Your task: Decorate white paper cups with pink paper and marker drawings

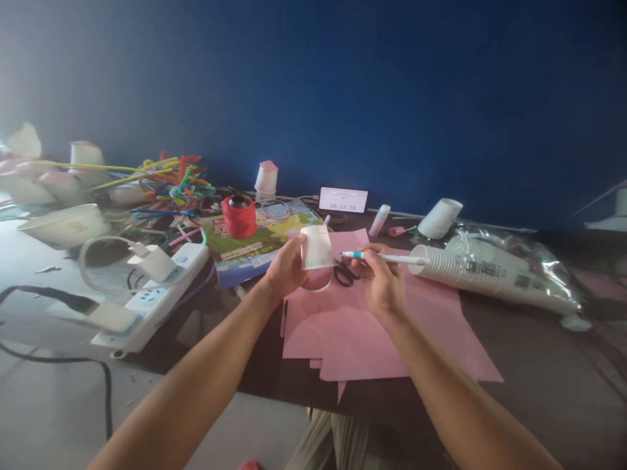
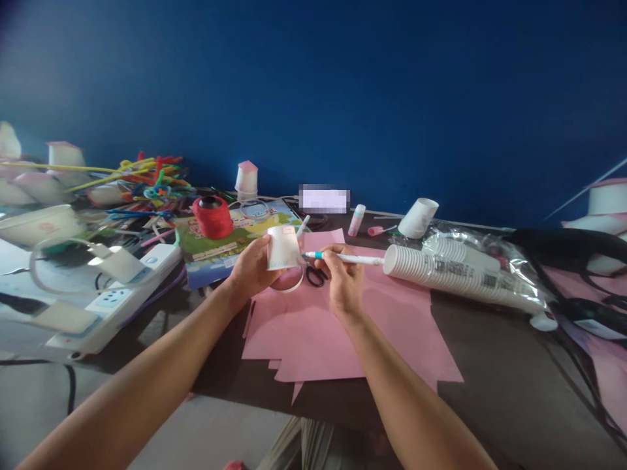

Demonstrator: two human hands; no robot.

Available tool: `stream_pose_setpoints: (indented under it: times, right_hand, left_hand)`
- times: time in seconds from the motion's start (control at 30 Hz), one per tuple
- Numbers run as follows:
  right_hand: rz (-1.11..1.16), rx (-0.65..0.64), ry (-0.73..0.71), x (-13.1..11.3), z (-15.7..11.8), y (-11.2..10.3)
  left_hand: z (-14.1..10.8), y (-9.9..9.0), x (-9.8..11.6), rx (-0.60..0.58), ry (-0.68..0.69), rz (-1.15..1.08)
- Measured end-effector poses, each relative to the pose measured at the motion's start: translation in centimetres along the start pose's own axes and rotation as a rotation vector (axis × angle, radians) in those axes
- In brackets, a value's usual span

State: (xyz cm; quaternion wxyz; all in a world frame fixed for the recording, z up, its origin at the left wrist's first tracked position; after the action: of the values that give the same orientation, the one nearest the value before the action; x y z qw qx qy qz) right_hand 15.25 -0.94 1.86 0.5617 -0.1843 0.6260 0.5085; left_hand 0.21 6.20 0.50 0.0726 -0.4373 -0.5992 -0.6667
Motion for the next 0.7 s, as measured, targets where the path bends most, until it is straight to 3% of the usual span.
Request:
stream_pose_setpoints:
  times: [0.3, 0.47, 0.7]
  right_hand:
    - [0.052, -0.030, 0.032, -0.08, -0.07, 0.24]
    - [0.023, -0.133, 0.036, 0.00, -0.36, 0.34]
    - [-0.131, -0.278, -0.092, 0.05, -0.86, 0.21]
  left_hand:
    - [-0.20, 0.21, 0.05, 0.031, 0.069, 0.019]
    - [-0.41, 0.47, -0.11, 0.054, 0.053, 0.019]
    - [-0.28, 0.40, -0.13, 0.111, 0.061, 0.049]
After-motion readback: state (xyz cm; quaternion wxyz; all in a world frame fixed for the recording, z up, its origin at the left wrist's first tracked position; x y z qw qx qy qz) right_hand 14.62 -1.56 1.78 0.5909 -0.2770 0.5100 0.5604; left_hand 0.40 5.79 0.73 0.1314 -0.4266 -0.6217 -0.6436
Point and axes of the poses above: each hand's wrist, its own z-axis towards the middle knuckle, its own y-axis out of the palm, x = y × z, the point moved 3 cm from there along z, towards the middle knuckle, and after that the axes turned 6 degrees about x, right-handed, at the moved point
